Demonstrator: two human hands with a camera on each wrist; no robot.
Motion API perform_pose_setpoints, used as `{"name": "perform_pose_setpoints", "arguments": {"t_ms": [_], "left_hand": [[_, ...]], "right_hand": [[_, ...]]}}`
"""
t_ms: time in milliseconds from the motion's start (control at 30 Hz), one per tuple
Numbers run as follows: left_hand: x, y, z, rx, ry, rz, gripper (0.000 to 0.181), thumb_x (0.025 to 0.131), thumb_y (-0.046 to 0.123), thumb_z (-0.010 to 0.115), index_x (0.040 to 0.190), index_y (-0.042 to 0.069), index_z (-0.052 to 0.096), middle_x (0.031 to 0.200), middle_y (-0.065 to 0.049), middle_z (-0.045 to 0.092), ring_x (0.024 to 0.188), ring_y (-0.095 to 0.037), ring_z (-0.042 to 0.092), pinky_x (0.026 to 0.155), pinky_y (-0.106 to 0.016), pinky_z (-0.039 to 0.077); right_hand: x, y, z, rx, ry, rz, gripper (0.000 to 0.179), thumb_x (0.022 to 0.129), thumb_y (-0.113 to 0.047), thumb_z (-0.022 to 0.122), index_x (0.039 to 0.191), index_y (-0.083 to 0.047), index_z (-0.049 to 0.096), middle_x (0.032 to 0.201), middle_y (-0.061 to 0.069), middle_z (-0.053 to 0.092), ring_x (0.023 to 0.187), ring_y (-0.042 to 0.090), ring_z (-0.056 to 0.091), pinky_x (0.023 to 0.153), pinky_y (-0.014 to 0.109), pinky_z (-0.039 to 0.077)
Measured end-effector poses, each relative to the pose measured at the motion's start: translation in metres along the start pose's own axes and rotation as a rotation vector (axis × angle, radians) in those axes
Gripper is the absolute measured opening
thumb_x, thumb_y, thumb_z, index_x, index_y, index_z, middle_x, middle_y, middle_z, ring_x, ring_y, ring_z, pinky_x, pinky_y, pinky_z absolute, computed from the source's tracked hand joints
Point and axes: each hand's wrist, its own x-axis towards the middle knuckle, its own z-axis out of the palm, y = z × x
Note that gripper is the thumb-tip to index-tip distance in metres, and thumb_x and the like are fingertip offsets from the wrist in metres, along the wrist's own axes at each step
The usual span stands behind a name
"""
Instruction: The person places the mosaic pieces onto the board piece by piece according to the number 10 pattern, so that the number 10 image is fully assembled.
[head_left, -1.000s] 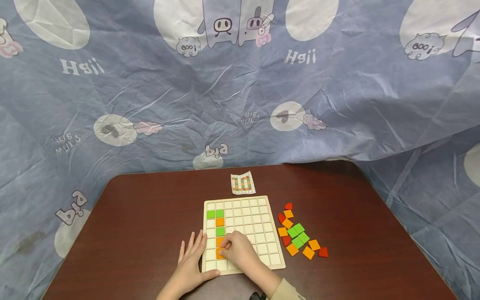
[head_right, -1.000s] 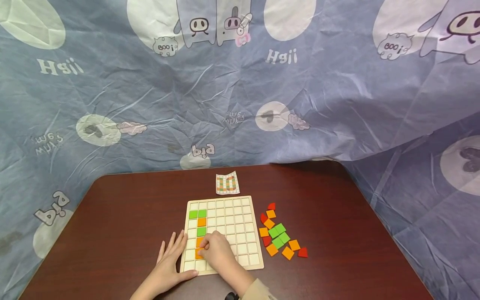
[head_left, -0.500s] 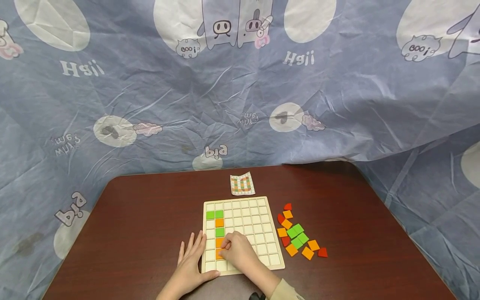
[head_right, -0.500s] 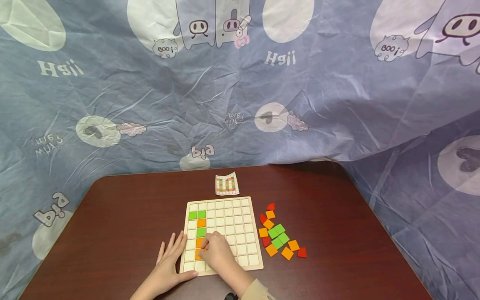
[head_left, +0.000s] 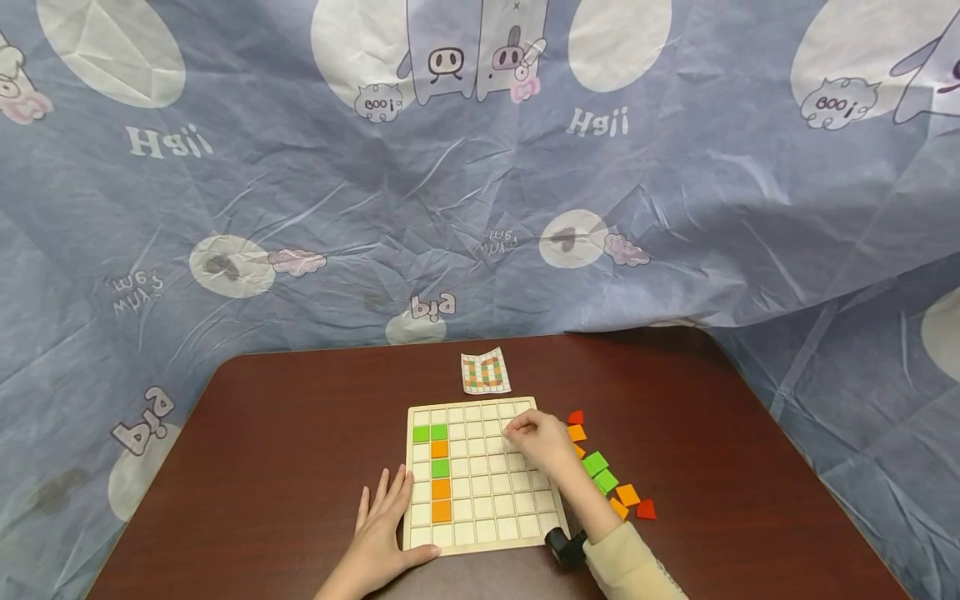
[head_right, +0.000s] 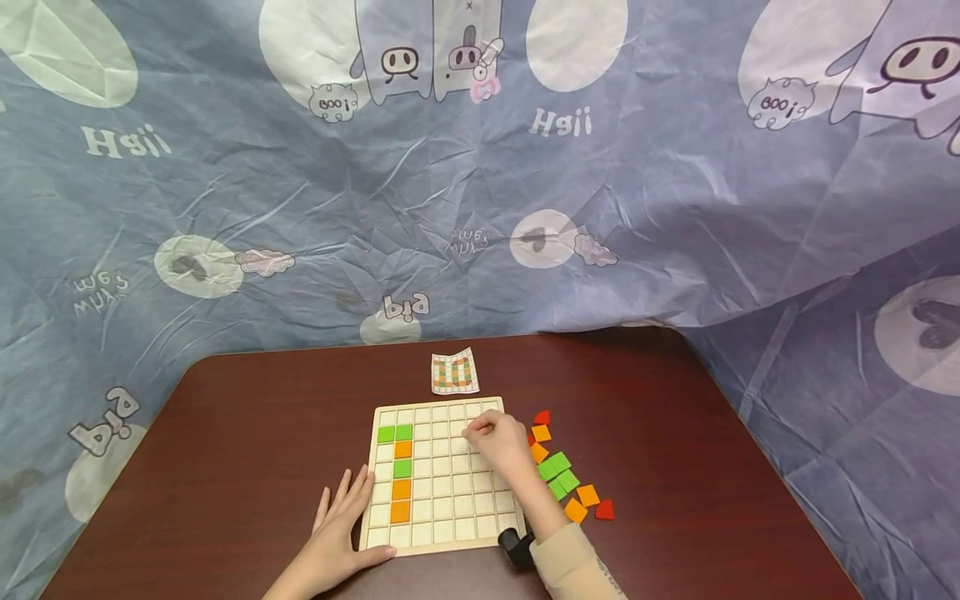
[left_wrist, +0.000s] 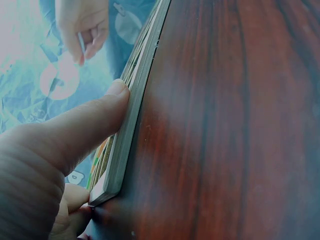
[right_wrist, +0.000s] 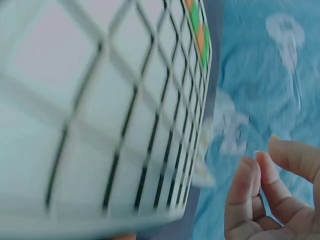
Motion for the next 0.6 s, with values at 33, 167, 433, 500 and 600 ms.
{"name": "perform_pose_setpoints", "arguments": {"t_ms": [33, 167, 433, 500, 600], "left_hand": [[0.0, 0.0, 0.0, 0.002, -0.003, 0.0, 0.116, 0.069, 0.055, 0.082, 0.156, 0.004, 0.024, 0.165, -0.015, 0.014, 0.152, -0.041, 0.0, 0.117, -0.063, -0.01], [0.0, 0.0, 0.0, 0.0, -0.011, -0.004, 0.117, 0.069, 0.056, 0.082, 0.156, 0.003, 0.024, 0.165, -0.016, 0.014, 0.152, -0.042, 0.0, 0.116, -0.063, -0.01], [0.0, 0.001, 0.001, 0.0, -0.01, -0.002, 0.116, 0.069, 0.054, 0.083, 0.156, 0.003, 0.024, 0.165, -0.015, 0.013, 0.152, -0.041, 0.0, 0.117, -0.063, -0.01], [0.0, 0.001, 0.001, 0.003, -0.009, -0.004, 0.116, 0.069, 0.054, 0.083, 0.156, 0.003, 0.024, 0.165, -0.015, 0.014, 0.153, -0.041, 0.0, 0.117, -0.063, -0.01], [0.001, 0.001, 0.0, 0.005, -0.005, -0.005, 0.117, 0.069, 0.055, 0.082, 0.155, 0.003, 0.025, 0.164, -0.016, 0.014, 0.152, -0.042, 0.001, 0.117, -0.063, -0.01]], "right_hand": [[0.003, 0.004, -0.007, 0.007, 0.017, 0.02, 0.009, 0.089, -0.018, 0.072, 0.09, -0.009, 0.072, 0.081, 0.003, 0.068, 0.07, 0.015, 0.058, 0.06, 0.027, 0.046], [0.01, 0.026, -0.033, 0.023, 0.052, 0.087, 0.017, 0.091, -0.021, 0.07, 0.098, -0.006, 0.071, 0.088, 0.007, 0.069, 0.077, 0.02, 0.063, 0.062, 0.027, 0.048], [0.004, 0.071, -0.069, -0.002, 0.084, 0.178, 0.031, 0.094, -0.031, 0.065, 0.106, -0.003, 0.069, 0.096, 0.011, 0.069, 0.084, 0.021, 0.06, 0.068, 0.027, 0.047], [0.001, 0.08, -0.075, -0.016, 0.084, 0.187, 0.032, 0.094, -0.031, 0.065, 0.106, -0.001, 0.069, 0.097, 0.011, 0.069, 0.084, 0.022, 0.059, 0.068, 0.028, 0.046], [-0.004, 0.09, -0.079, -0.024, 0.086, 0.203, 0.033, 0.092, -0.031, 0.067, 0.105, 0.0, 0.068, 0.095, 0.011, 0.068, 0.083, 0.022, 0.057, 0.067, 0.028, 0.044]]}}
